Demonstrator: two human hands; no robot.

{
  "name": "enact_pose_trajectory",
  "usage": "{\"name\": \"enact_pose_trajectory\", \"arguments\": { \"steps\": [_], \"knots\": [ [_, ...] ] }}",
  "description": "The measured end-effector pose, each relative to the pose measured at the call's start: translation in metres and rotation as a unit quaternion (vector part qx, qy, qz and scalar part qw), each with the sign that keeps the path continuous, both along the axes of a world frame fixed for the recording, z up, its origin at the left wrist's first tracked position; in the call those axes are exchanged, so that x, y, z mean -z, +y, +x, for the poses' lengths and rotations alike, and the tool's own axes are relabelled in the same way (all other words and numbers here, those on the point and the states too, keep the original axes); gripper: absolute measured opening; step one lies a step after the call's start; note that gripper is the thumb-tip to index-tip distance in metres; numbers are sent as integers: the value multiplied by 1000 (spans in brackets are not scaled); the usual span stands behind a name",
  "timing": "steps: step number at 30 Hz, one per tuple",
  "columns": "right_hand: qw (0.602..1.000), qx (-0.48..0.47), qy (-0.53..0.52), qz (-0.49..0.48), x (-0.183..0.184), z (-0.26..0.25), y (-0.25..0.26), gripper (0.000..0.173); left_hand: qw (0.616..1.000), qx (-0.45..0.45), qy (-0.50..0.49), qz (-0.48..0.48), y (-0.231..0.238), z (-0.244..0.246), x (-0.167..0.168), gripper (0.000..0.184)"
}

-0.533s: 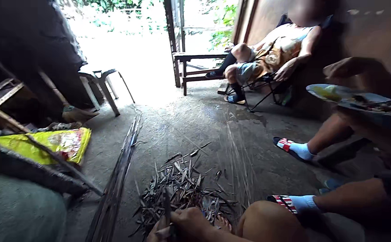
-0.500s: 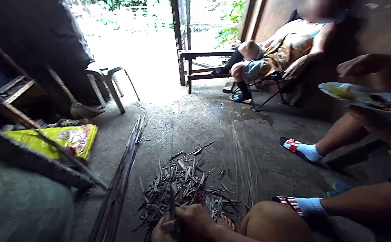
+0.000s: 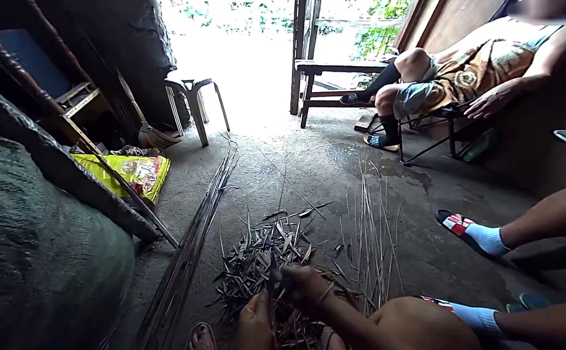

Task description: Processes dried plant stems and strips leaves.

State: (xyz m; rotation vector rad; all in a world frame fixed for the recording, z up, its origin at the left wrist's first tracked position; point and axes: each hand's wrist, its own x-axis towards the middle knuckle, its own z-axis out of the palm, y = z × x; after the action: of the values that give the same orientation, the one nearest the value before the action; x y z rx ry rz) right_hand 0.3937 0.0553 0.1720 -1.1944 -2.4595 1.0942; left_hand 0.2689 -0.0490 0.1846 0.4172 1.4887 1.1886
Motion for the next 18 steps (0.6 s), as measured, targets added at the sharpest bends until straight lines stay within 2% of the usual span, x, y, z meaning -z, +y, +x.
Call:
{"name": "enact_pose_trajectory", "arguments": {
  "steps": [2, 4, 8, 13, 16, 18],
  "knots": [
    [998, -66, 22, -4, 1, -5, -22, 16, 1000, -17, 0, -2, 2, -2, -3, 35],
    [996, -82, 36, 31, 7, -7, -32, 16, 1000, -23, -13, 3, 3, -2, -2, 34],
    [997, -47, -51, 29, -1, -5, -14, 17, 1000, -5, -22, 5, 0, 3, -2, 38],
    [993, -8, -118, 25, 4, 0, 11, 20, 999, 32, -11, -11, -2, 6, -5, 40],
    [988, 20, -144, 55, 3, 3, 18, 20, 999, 38, -21, -11, -2, 7, -6, 40],
    [984, 33, -169, 34, -1, 2, 23, 23, 999, 42, -17, -6, -3, 6, -6, 40]
  ]
}}
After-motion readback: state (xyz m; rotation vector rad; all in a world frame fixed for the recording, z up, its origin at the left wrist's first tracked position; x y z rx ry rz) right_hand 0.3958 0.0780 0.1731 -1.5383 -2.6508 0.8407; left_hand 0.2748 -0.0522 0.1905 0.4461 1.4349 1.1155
